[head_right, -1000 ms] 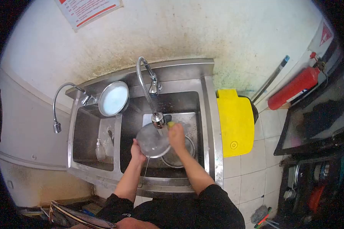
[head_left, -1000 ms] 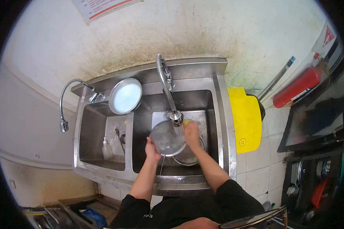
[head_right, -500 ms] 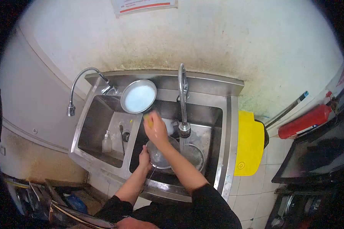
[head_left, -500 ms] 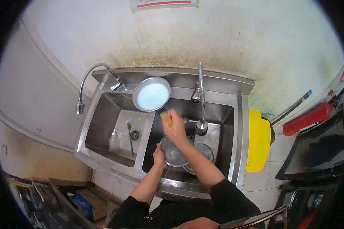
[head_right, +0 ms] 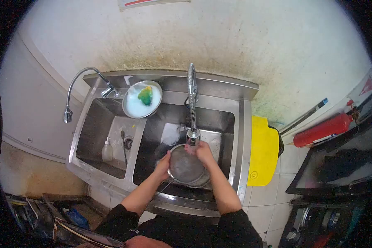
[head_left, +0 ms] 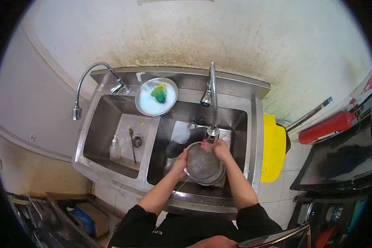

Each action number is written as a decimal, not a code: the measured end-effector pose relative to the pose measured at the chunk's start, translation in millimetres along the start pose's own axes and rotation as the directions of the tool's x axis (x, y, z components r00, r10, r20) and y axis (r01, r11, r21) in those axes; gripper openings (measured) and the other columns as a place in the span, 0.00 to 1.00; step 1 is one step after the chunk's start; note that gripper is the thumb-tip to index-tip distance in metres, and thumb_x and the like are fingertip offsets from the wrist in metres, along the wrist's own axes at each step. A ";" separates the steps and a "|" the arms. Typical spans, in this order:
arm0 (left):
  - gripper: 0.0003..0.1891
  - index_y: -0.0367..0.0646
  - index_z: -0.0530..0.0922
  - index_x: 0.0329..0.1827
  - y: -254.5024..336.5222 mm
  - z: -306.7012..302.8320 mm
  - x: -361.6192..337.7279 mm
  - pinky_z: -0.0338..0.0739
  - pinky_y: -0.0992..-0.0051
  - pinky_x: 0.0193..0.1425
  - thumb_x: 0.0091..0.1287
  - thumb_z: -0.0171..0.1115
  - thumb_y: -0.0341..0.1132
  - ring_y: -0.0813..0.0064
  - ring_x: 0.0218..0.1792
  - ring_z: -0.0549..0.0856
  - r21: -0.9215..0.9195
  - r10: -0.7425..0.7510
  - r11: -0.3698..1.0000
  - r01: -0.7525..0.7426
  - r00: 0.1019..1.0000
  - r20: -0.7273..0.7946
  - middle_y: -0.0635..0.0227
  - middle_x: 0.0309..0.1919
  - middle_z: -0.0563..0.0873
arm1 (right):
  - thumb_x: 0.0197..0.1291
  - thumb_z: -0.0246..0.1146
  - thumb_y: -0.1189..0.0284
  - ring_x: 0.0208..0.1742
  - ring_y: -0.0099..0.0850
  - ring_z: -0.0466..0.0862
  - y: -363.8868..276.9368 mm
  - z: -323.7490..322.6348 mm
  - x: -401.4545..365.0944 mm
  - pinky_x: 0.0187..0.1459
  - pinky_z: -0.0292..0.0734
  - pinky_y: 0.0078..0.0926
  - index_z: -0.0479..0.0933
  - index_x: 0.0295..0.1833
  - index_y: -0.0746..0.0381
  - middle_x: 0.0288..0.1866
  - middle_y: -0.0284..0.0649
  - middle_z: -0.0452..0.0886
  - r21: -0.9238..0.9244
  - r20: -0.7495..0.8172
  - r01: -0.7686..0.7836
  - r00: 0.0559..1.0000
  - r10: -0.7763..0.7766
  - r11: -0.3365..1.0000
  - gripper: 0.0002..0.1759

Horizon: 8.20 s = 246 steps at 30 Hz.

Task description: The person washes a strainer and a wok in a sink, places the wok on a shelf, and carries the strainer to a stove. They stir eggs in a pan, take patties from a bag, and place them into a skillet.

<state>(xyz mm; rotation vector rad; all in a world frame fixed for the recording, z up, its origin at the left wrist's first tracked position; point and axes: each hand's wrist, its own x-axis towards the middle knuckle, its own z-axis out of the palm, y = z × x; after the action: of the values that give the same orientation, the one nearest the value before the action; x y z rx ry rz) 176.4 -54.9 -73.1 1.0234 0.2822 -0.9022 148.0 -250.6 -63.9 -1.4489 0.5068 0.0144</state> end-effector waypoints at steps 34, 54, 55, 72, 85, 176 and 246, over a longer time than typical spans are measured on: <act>0.29 0.43 0.61 0.62 26.8 -6.1 -10.0 0.71 0.61 0.56 0.68 0.33 0.55 0.59 0.53 0.75 -0.177 -0.198 0.962 0.208 0.977 0.075 0.52 0.51 0.74 | 0.55 0.61 0.65 0.48 0.24 0.74 -35.6 -15.4 -14.3 0.47 0.70 0.22 0.68 0.55 0.63 0.44 0.38 0.75 -0.091 0.138 0.235 0.965 -0.221 0.968 0.24; 0.13 0.34 0.71 0.41 -45.3 66.1 45.1 0.71 0.72 0.42 0.64 0.54 0.38 0.71 0.39 0.78 0.029 -0.028 0.999 0.035 0.975 -0.219 0.63 0.31 0.77 | 0.29 0.65 0.71 0.20 0.25 0.70 -95.4 -62.5 -223.6 0.24 0.62 0.25 0.72 0.21 0.55 0.21 0.29 0.73 -0.707 0.383 0.676 0.613 -0.691 0.207 0.09; 0.11 0.33 0.71 0.39 -44.6 69.9 47.0 0.72 0.74 0.44 0.63 0.54 0.35 0.73 0.40 0.77 -0.188 0.049 0.976 -0.106 0.958 -0.284 0.66 0.31 0.76 | 0.29 0.65 0.71 0.20 0.25 0.70 -95.4 -63.6 -224.6 0.24 0.62 0.25 0.72 0.21 0.55 0.21 0.29 0.73 -0.708 0.383 0.675 0.614 -0.690 0.207 0.09; 0.26 0.36 0.65 0.55 44.1 29.0 -4.7 0.72 0.72 0.52 0.70 0.32 0.51 0.68 0.49 0.77 0.292 0.576 0.760 -0.580 0.810 0.111 0.59 0.49 0.78 | 0.55 0.59 0.75 0.37 0.24 0.79 -17.2 36.5 6.5 0.40 0.75 0.20 0.72 0.45 0.65 0.39 0.38 0.80 -0.261 0.461 0.224 0.884 -0.083 0.939 0.12; 0.24 0.37 0.67 0.54 24.8 16.2 -16.8 0.77 0.73 0.45 0.71 0.32 0.49 0.69 0.43 0.81 0.189 0.518 0.849 -0.493 0.847 -0.115 0.53 0.42 0.81 | 0.53 0.59 0.64 0.32 0.32 0.79 -7.7 93.7 -11.6 0.31 0.75 0.27 0.76 0.37 0.59 0.31 0.38 0.78 -0.759 0.346 0.629 0.609 -0.714 0.169 0.11; 0.40 0.38 0.57 0.64 25.5 11.5 -38.3 0.66 0.50 0.59 0.39 0.35 0.10 0.52 0.65 0.60 -0.119 0.471 0.850 -0.513 0.841 -0.267 0.57 0.65 0.59 | 0.58 0.52 0.66 0.31 0.52 0.78 21.6 35.1 20.9 0.32 0.70 0.43 0.73 0.31 0.69 0.25 0.57 0.75 -0.434 -0.065 0.298 0.931 -0.359 0.850 0.15; 0.17 0.40 0.80 0.43 100.3 -34.1 -122.2 0.67 0.76 0.54 0.51 0.54 0.17 0.75 0.41 0.80 0.825 0.784 0.225 -0.519 0.599 0.163 0.64 0.45 0.82 | 0.57 0.57 0.69 0.19 0.24 0.74 12.6 86.9 26.3 0.21 0.71 0.24 0.73 0.31 0.62 0.20 0.34 0.75 -0.329 0.190 0.202 0.971 -0.145 0.923 0.08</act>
<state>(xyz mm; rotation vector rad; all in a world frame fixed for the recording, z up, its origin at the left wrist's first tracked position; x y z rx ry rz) 183.3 57.5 43.1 1.9751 -0.4246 0.0341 195.5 -174.2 -81.5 -1.8182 0.2458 0.0828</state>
